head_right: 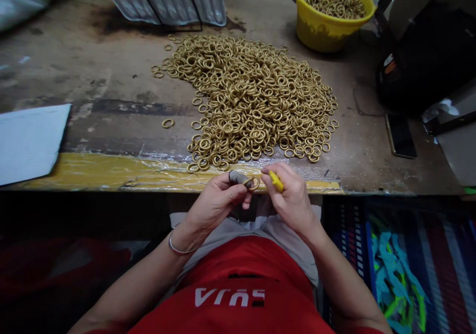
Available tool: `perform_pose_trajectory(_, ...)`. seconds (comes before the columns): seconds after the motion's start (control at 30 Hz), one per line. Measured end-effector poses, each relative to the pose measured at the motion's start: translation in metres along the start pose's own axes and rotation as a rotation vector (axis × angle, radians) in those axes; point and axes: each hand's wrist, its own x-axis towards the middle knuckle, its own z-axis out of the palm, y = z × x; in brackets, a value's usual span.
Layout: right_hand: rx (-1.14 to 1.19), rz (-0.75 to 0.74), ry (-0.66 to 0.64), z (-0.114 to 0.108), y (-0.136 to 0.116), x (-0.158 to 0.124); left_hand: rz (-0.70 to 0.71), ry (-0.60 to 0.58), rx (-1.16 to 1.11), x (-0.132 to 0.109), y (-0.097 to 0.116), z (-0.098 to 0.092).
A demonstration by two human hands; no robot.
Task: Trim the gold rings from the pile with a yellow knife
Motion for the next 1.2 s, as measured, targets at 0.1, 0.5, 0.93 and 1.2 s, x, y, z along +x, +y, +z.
perform_pose_trajectory(0.1, -0.393, -0.100, -0.111, -0.005, -0.003, -0.004, 0.113, 0.059, 0.116, -0.002, -0.004, -0.003)
perform_pose_trajectory(0.5, -0.793, -0.068, -0.182, 0.005, -0.015, -0.007, 0.253, 0.112, 0.223, -0.001, -0.003, 0.003)
perform_pose_trajectory(0.93, -0.574, 0.188, 0.077, -0.030, 0.012, 0.028, 0.201, -0.125, 0.004, -0.026, 0.006, -0.008)
perform_pose_trajectory(1.2, 0.337, -0.008, -0.174, 0.005, -0.015, 0.015, -0.069, -0.176, -0.357, -0.013, 0.001, -0.003)
